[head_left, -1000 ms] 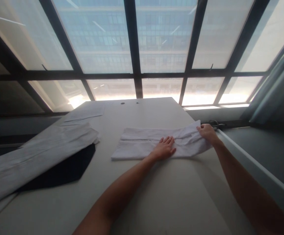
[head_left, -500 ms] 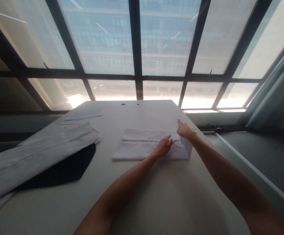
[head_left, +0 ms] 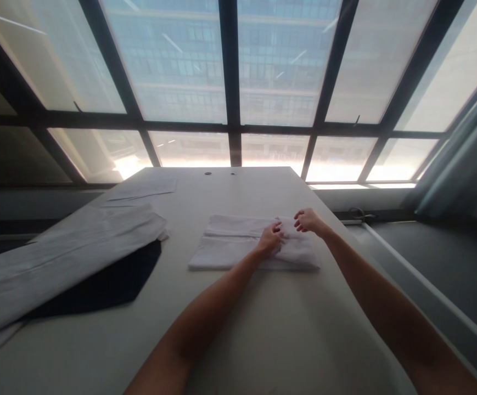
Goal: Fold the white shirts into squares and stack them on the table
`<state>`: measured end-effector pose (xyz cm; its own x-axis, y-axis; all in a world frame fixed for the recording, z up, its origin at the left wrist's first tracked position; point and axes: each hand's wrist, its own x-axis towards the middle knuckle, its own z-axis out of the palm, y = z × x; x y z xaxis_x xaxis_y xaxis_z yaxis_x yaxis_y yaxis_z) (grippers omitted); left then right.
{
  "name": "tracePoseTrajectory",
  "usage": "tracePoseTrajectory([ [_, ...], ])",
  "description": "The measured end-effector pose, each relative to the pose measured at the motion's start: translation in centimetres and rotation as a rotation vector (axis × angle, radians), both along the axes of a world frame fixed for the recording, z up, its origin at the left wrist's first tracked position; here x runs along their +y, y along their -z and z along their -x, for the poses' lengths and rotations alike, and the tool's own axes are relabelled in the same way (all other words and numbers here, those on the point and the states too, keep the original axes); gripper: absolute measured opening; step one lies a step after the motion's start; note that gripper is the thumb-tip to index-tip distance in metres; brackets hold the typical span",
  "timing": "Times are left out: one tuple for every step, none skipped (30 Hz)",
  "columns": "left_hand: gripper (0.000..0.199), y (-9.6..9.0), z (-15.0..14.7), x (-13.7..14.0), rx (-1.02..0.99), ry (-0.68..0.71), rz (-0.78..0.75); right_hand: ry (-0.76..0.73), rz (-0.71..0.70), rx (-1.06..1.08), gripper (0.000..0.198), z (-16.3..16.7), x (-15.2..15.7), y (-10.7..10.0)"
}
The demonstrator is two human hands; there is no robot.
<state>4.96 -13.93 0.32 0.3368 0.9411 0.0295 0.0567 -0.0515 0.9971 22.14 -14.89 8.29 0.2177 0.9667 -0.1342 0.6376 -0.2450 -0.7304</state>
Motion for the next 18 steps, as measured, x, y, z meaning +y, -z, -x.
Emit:
tracePoseTrajectory([
  [0.049, -0.1, -0.2, -0.1, 0.050, 0.003, -0.051, 0.030, -0.057, -0.023, 0.024, -1.1, -0.2, 0.4],
  [0.049, -0.2, -0.3, -0.2, 0.097, 0.006, -0.101, 0.051, -0.110, -0.060, 0.029, -2.0, -0.4, 1.0],
  [0.051, -0.4, -0.5, -0.4, 0.137, 0.006, -0.146, 0.062, -0.156, -0.097, 0.034, -2.7, -0.7, 1.7],
  [0.053, -0.5, -0.6, -0.7, 0.179, 0.003, -0.191, 0.064, -0.196, -0.121, 0.038, -3.2, -1.0, 2.4],
  [0.056, -0.6, -0.7, -0.9, 0.232, -0.005, -0.240, 0.056, -0.227, -0.137, 0.042, -3.5, -1.2, 3.3],
  [0.058, -0.7, -0.7, -1.2, 0.282, -0.017, -0.283, 0.045, -0.251, -0.148, 0.045, -3.6, -1.4, 4.1],
  [0.060, -0.7, -0.7, -1.4, 0.323, -0.030, -0.314, 0.033, -0.270, -0.149, 0.047, -3.6, -1.5, 5.0],
  [0.061, -0.8, -0.6, -1.7, 0.351, -0.042, -0.331, 0.019, -0.286, -0.153, 0.049, -3.5, -1.5, 5.9],
  [0.061, -0.8, -0.5, -1.9, 0.384, -0.047, -0.348, -0.001, -0.301, -0.165, 0.050, -3.4, -1.5, 6.7],
  [0.061, -0.9, -0.3, -2.1, 0.430, -0.043, -0.374, -0.029, -0.313, -0.192, 0.051, -3.3, -1.5, 7.4],
  [0.059, -1.0, -0.1, -2.3, 0.494, -0.034, -0.411, -0.064, -0.320, -0.234, 0.052, -3.2, -1.5, 8.0],
  [0.057, -1.2, 0.1, -2.5, 0.573, -0.024, -0.453, -0.104, -0.320, -0.286, 0.053, -3.2, -1.5, 8.4],
  [0.054, -1.4, 0.3, -2.7, 0.664, -0.019, -0.499, -0.144, -0.313, -0.341, 0.053, -3.2, -1.5, 8.7],
  [0.051, -1.7, 0.4, -3.0, 0.754, -0.023, -0.544, -0.181, -0.297, -0.390, 0.053, -3.1, -1.6, 8.9],
  [0.048, -2.0, 0.5, -3.3, 0.828, -0.028, -0.593, -0.212, -0.277, -0.423, 0.054, -3.1, -1.6, 9.0],
  [0.047, -2.3, 0.5, -3.6, 0.880, -0.018, -0.648, -0.237, -0.260, -0.445, 0.054, -3.1, -1.7, 9.0],
  [0.047, -2.6, 0.4, -4.0, 0.910, 0.017, -0.710, -0.260, -0.247, -0.458, 0.055, -3.1, -1.8, 8.9],
  [0.047, -2.7, 0.3, -4.3, 0.921, 0.080, -0.774, -0.283, -0.239, -0.467, 0.055, -3.1, -1.9, 8.9],
])
